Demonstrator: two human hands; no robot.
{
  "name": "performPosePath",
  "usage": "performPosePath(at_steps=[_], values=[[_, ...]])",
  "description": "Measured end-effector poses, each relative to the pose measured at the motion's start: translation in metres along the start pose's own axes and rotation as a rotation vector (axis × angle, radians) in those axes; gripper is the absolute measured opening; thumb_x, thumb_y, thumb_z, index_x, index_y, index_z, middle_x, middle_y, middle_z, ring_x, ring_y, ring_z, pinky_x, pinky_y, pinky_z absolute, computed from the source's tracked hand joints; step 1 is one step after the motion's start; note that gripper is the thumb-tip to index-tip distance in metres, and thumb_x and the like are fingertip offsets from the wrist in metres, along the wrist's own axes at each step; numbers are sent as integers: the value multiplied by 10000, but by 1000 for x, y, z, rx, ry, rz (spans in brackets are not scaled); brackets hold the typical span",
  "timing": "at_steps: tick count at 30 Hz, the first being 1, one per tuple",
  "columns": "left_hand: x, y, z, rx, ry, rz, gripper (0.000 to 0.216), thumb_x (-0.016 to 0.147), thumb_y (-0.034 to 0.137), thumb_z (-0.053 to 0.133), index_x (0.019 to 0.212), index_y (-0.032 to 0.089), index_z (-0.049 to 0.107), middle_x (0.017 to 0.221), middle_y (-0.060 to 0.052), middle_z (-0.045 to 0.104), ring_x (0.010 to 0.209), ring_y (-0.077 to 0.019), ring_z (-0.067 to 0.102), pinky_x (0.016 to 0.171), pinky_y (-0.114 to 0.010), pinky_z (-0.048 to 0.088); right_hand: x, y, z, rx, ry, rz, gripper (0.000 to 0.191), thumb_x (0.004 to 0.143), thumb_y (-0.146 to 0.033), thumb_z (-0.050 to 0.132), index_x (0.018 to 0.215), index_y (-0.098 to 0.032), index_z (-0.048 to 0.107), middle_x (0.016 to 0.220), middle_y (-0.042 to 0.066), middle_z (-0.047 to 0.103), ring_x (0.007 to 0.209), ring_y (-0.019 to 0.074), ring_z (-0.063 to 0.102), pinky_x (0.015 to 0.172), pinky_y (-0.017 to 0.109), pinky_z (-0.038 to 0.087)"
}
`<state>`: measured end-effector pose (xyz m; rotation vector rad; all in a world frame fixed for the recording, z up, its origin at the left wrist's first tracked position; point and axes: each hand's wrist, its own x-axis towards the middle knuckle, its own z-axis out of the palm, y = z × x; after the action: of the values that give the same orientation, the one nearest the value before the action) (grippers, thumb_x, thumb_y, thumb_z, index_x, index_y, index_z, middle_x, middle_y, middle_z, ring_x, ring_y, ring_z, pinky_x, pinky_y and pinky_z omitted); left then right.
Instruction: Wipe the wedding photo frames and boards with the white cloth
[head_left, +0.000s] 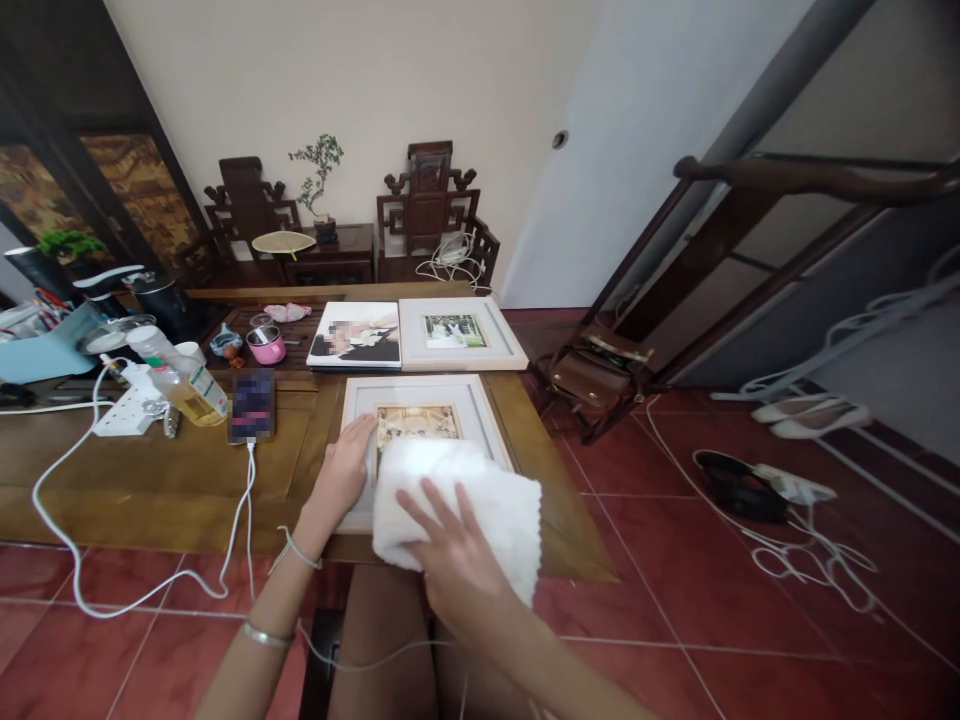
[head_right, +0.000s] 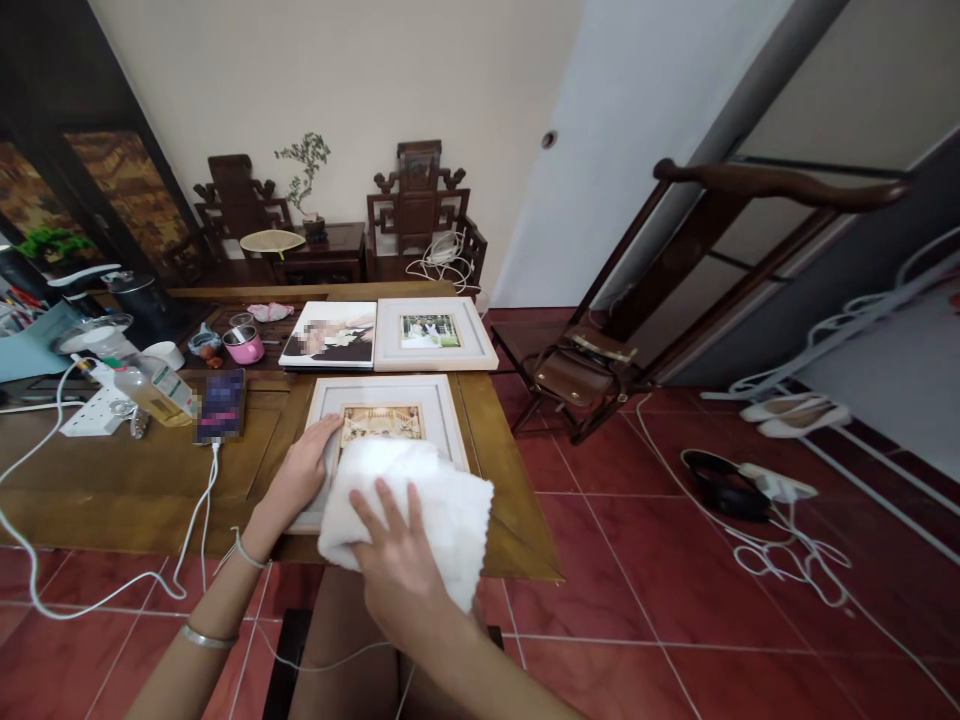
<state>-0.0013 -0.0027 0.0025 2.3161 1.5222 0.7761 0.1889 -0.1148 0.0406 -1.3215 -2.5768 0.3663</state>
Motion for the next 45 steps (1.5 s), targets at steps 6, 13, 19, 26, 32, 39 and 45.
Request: performPosePath(at_steps=[6, 13, 19, 26, 32, 39, 45], values=[[0, 2, -1, 18, -8, 11, 702, 702, -67, 317, 1351, 179, 421, 1412, -96, 439, 1328, -208, 371, 1086, -461, 337, -53, 58, -18, -53, 70, 137, 470, 598, -22, 419, 935, -189, 700, 1440, 47, 382, 1391, 312, 141, 1102, 627, 96], [1, 6, -5, 53, -54, -5, 715, 696, -65, 323, 1365, 170, 410, 1421, -102, 427, 1336, -204, 360, 1089, -448, 325, -11, 104, -41, -46, 76, 262, 562, 662, 3, 353, 1132, -159, 614, 1462, 85, 349, 1382, 282, 197, 1081, 559, 244], [3, 8, -5, 60, -95, -52, 707, 715, -59, 322, 1369, 197, 401, 1441, -91, 401, 1344, -199, 346, 1061, -455, 346, 100, 107, -60, -237, 13, 267, 499, 756, -53, 386, 1221, -119, 554, 1434, 157, 378, 1340, 372, 248, 972, 644, 291], [4, 3, -2, 96, -69, -13, 673, 728, -44, 330, 1354, 185, 418, 1416, -99, 436, 1328, -193, 370, 1061, -417, 351, 161, 66, -28, -257, -45, 34, 470, 775, -120, 457, 1224, -222, 556, 1474, 36, 340, 1370, 307, 178, 1041, 625, 173], [3, 6, -3, 93, -110, -48, 728, 706, -66, 319, 1384, 193, 374, 1454, -91, 380, 1350, -199, 335, 1046, -435, 364, 130, 106, -48, -289, -43, 139, 460, 762, -70, 438, 1182, -176, 590, 1448, 74, 381, 1345, 342, 243, 1019, 633, 211], [3, 9, -4, 92, -90, -80, 705, 720, -70, 298, 1372, 181, 395, 1444, -89, 396, 1347, -185, 340, 1068, -432, 336, 69, 142, -75, -285, -79, 240, 508, 727, 9, 386, 1164, -124, 609, 1393, 138, 446, 1323, 335, 319, 985, 561, 347], [3, 12, -7, 92, -78, -83, 708, 721, -66, 300, 1377, 185, 390, 1436, -88, 409, 1343, -179, 348, 1076, -409, 333, -18, 89, -60, -169, -160, 150, 584, 646, 43, 375, 1101, -190, 658, 1463, 31, 346, 1387, 320, 158, 1064, 599, 236]])
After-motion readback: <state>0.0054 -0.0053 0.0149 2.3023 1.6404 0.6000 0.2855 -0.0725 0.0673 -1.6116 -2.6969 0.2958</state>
